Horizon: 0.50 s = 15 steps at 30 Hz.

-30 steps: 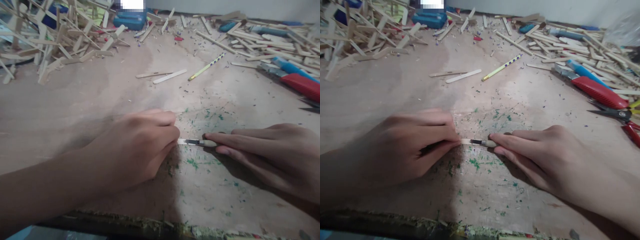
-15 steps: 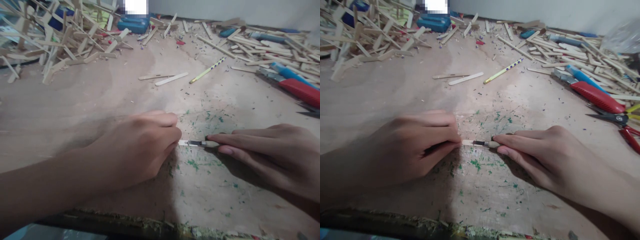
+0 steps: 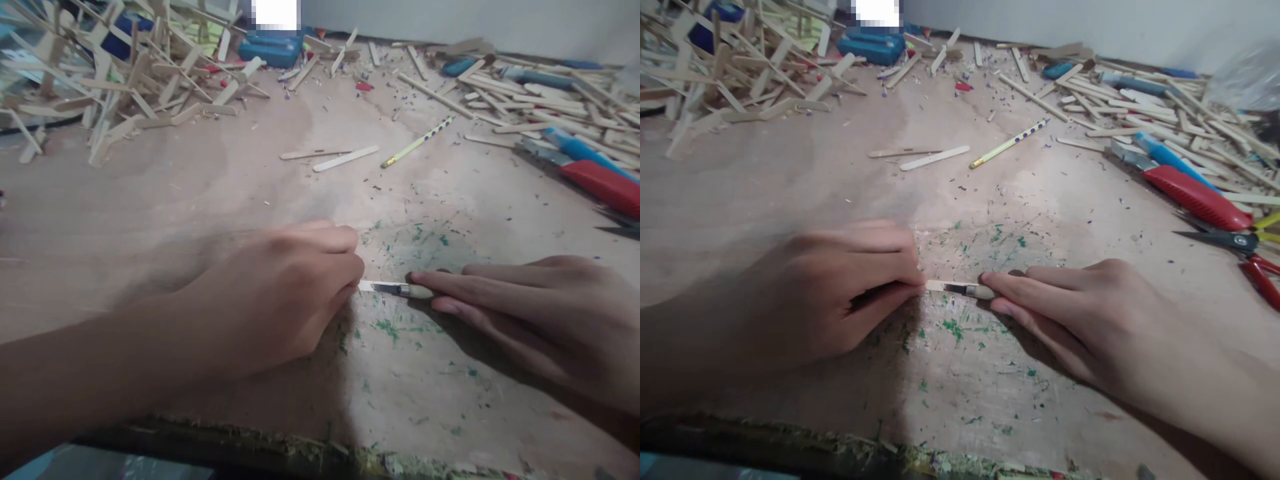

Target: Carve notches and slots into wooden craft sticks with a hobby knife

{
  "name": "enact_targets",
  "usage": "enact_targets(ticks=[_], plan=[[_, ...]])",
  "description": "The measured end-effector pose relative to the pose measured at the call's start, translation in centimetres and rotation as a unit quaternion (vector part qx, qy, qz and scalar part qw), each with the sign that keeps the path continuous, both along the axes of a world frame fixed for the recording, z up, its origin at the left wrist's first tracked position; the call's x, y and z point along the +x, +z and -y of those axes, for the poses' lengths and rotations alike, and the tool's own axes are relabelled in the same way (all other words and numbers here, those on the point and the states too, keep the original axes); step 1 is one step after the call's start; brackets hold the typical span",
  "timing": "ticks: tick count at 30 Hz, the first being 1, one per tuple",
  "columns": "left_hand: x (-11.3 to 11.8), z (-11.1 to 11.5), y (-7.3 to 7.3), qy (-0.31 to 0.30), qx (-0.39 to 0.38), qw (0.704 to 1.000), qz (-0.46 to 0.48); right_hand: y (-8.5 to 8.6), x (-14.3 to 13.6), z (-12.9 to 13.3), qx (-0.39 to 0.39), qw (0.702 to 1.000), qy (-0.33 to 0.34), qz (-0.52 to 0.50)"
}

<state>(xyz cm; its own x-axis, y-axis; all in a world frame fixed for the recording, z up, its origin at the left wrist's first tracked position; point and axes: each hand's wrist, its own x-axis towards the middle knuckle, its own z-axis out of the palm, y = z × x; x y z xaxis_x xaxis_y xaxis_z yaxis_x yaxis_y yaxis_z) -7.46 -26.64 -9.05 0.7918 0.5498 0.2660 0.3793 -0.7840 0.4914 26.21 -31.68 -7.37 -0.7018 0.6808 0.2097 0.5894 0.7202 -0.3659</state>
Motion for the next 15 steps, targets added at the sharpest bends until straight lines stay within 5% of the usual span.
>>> enact_targets(ticks=[7,15], plan=[[-0.2,-0.9,-0.2,-0.018,-0.080,0.996,0.025,-0.2,0.4,0.6,0.091,0.995,0.010,0.045],[0.0,-0.8,0.0,-0.018,-0.074,0.997,0.017,0.0,-0.6,0.8,0.052,0.998,-0.021,0.029]])
